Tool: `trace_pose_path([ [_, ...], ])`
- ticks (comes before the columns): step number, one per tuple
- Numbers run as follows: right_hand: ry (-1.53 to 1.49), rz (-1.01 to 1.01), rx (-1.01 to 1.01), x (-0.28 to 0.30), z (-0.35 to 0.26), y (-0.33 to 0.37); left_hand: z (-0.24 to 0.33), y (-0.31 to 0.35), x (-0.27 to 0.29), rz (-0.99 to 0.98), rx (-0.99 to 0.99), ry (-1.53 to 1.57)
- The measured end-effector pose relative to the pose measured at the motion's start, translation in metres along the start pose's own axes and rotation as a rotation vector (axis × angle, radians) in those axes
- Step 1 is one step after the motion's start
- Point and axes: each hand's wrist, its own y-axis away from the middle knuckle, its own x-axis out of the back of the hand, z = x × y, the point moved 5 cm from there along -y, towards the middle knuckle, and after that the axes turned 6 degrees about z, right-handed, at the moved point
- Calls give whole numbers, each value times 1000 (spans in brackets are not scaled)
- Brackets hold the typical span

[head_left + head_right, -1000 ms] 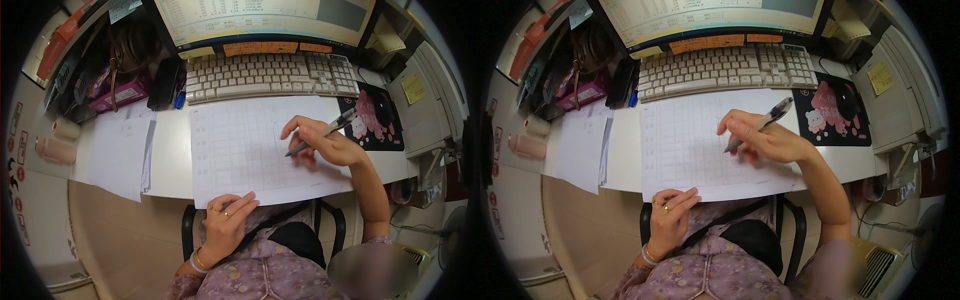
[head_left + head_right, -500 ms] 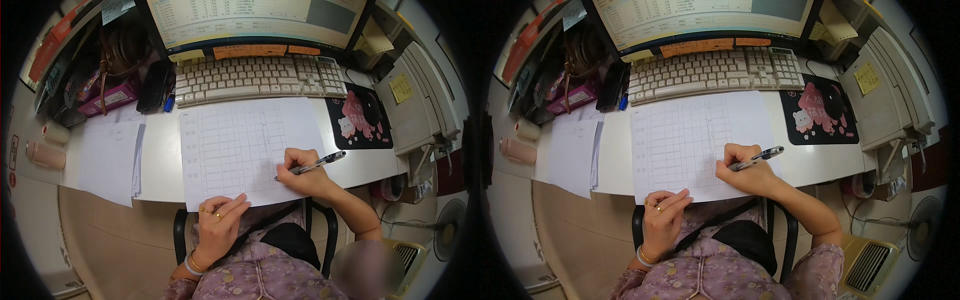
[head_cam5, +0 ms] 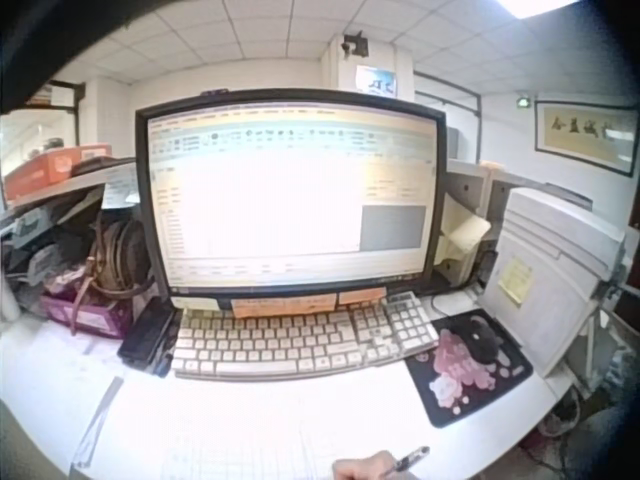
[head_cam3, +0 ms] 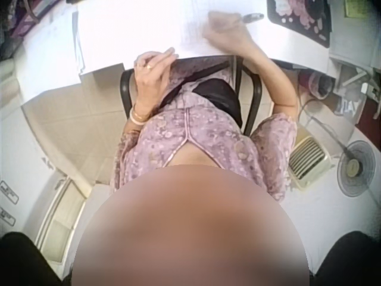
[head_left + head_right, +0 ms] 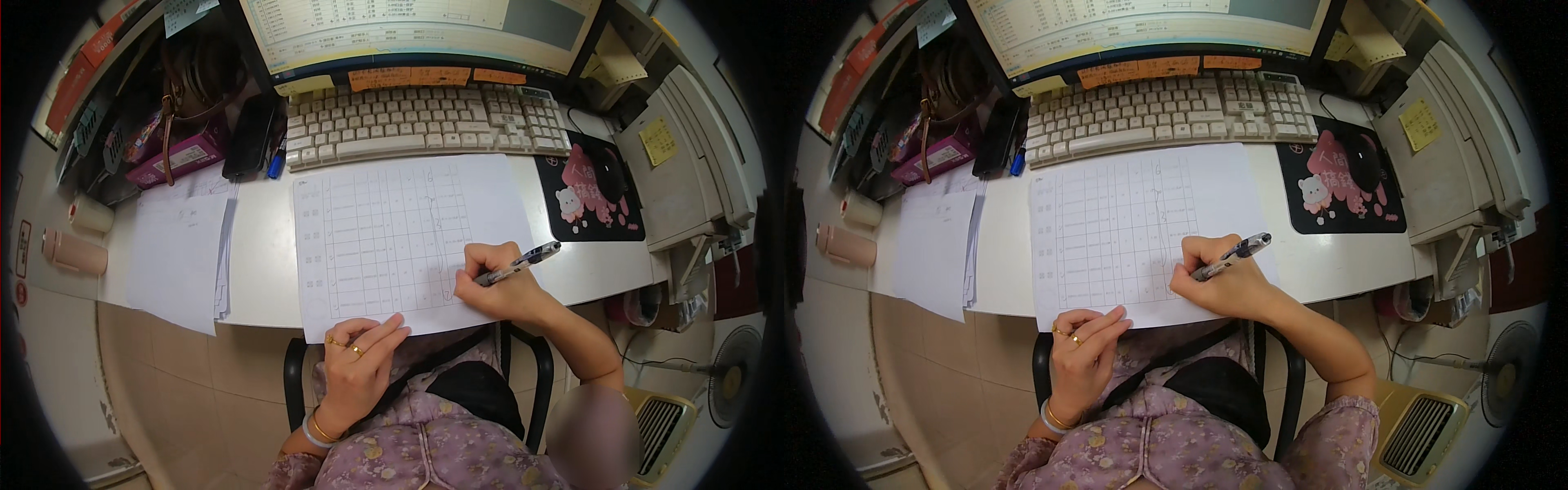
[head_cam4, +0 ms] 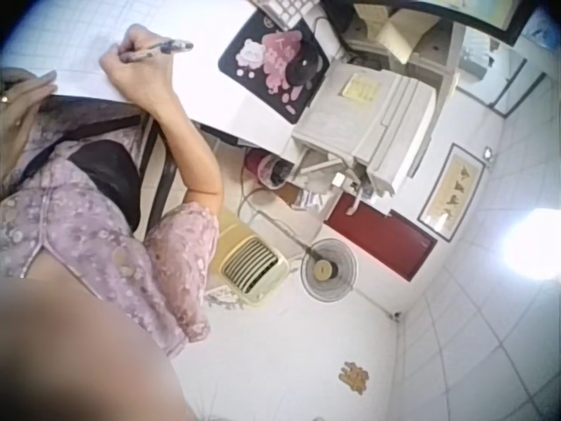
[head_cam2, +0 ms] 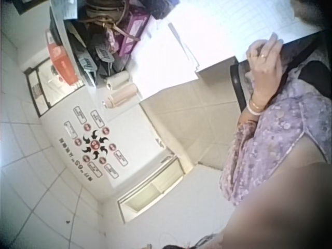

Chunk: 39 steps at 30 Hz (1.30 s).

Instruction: Reviewing and checking physical documents against a spreadsheet on a computer screen and marking them.

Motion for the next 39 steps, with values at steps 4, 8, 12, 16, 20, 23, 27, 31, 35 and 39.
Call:
trace_pose_path([
  [4,-49,18,-23,-1,-4,-1,-1,1,-1,-3,-1,4],
  [8,-127,80,-13,4,2,1,-1,1,-1,5,-2,8],
  [12,-322,117,-101,9,13,2,0,-1,0,12,-8,3],
  [16,-274,113,-91,6,7,2,-2,2,1,15,-4,0],
  [20,-159,120,-46,7,-1,4,0,-1,-1,-12,4,-34],
  [23,-279,50,-133,6,-1,8,2,-5,-1,-50,-9,-84],
  [27,-260,-29,-117,2,1,7,6,-12,-2,-120,-5,-173],
  [31,-36,88,221,2,-9,6,6,-17,-3,-166,-25,-204],
  [35,-23,137,247,2,-6,1,2,-19,-4,-185,-25,-203],
  [39,-134,82,46,4,-11,1,2,-16,0,-126,-10,-201],
])
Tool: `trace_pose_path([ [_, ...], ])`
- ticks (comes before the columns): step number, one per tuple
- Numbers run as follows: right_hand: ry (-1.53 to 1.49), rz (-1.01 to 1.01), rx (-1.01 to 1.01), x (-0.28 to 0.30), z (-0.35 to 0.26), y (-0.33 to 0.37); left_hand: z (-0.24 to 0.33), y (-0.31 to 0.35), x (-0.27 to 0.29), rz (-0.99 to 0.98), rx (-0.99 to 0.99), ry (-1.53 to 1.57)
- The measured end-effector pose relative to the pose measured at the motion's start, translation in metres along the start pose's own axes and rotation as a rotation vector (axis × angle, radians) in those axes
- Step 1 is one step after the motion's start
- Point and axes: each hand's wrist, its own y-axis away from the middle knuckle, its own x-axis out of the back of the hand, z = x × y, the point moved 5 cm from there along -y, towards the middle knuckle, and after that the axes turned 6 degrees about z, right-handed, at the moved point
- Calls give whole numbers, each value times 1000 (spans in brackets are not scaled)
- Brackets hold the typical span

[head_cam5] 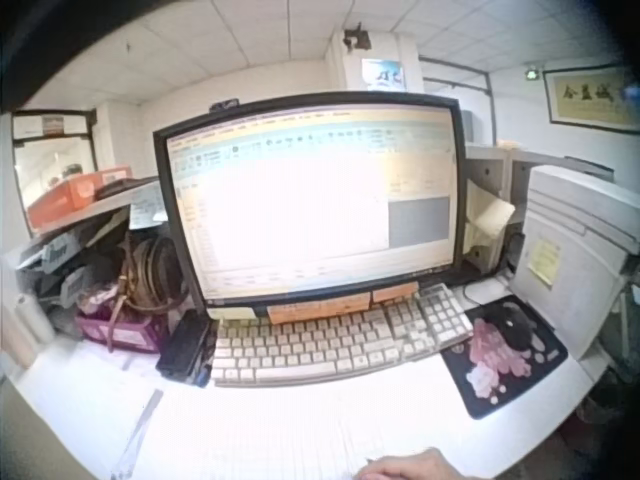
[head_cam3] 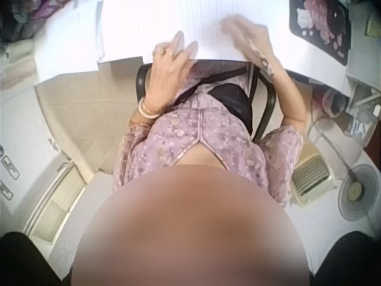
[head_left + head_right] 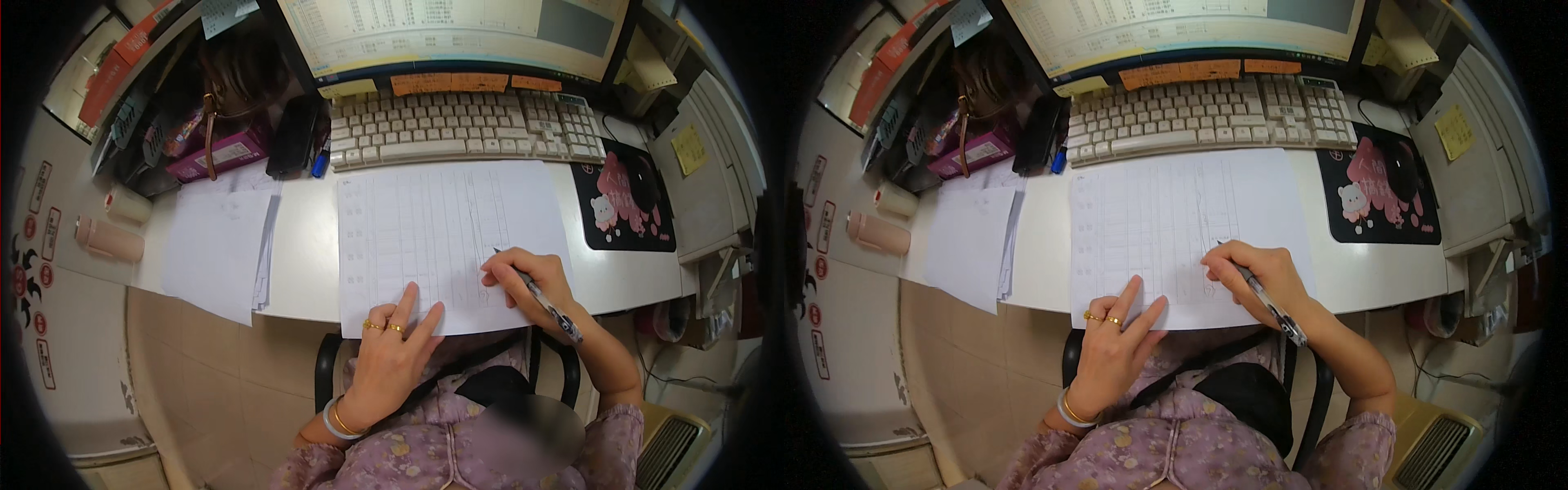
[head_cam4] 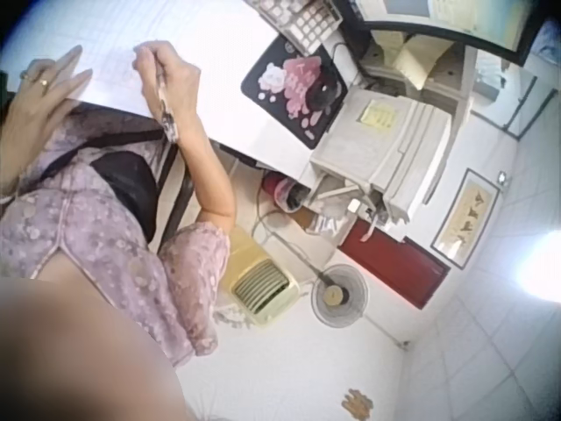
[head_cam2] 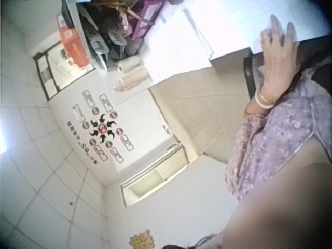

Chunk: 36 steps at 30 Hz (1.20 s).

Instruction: Reviewing and checking physical documents against a spreadsheet on a computer screen and marking them.

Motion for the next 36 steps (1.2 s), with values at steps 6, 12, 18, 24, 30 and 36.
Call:
trace_pose_path([
  [6,-22,-46,-1,-1,13,11,5,2,3,-24,-32,-3],
  [12,135,-156,94,9,-4,10,6,-1,4,-14,-49,2],
  [18,193,-127,0,85,-20,-38,1,-3,4,-4,-36,21],
  [24,364,553,170,197,28,-88,4,-3,6,3,-65,30],
  [30,340,736,169,204,68,-79,3,0,5,-22,-30,42],
  [36,413,713,300,198,73,-80,1,-2,2,-22,-4,50],
])
